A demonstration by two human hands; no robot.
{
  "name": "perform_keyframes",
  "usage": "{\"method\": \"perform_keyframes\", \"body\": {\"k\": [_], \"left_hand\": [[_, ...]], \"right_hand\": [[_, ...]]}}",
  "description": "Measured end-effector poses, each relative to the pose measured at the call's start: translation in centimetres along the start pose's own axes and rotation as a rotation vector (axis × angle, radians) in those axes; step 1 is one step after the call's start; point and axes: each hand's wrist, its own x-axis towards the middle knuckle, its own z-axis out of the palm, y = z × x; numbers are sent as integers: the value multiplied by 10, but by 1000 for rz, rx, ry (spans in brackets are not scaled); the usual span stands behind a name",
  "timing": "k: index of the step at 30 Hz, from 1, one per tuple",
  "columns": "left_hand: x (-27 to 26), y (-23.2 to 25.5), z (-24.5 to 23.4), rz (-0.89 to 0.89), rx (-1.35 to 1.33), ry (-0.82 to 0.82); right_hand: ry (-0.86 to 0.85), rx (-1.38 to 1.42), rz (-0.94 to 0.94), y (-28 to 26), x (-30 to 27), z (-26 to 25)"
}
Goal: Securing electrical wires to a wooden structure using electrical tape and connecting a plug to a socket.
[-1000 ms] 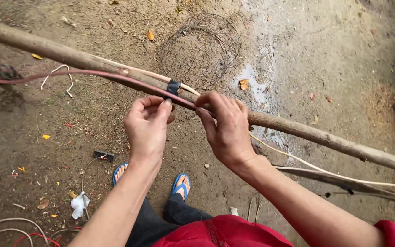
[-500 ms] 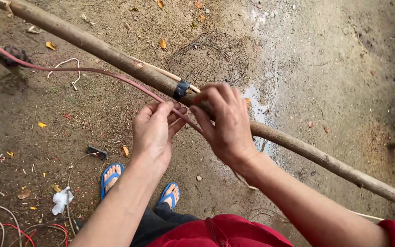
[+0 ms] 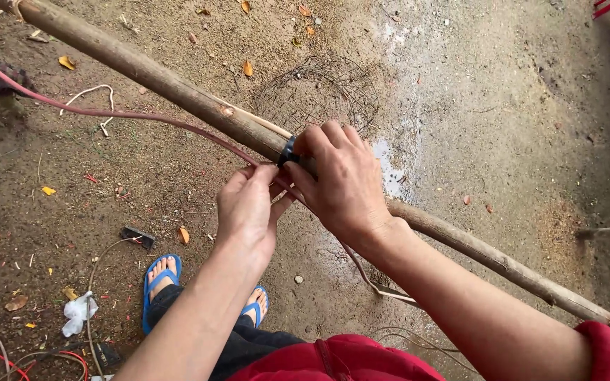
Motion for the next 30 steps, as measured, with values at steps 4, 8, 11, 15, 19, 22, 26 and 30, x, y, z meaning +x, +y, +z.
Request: {"method": "perform_keyframes", "body": {"k": [4,8,11,15,19,22,26,30], "left_hand": [[6,-6,-3,8,-29,9],[6,-7,-2,21,-24,-2],[4,-4,-4,22,-4,-13],[6,-7,-8,16,-12,-28],[6,-7,-6,11,-12,-36],[2,-5,-7,12,-33,-32],[-3,-4,-7,20,-30,-2],[2,-11,-8,48,-69,10]], "right_hand": [[12,28,23,-3,-1,0],[35,9,25,-3,-1,0],[59,-62,-34,-3,0,0],[52,-216,-217,4,3,-1],[32,-330,-309,8,8,2],[51,-419,-409,6,12,4],[98,-400,-447,10,16,11],[118,-334,-396,23,22,14]]}}
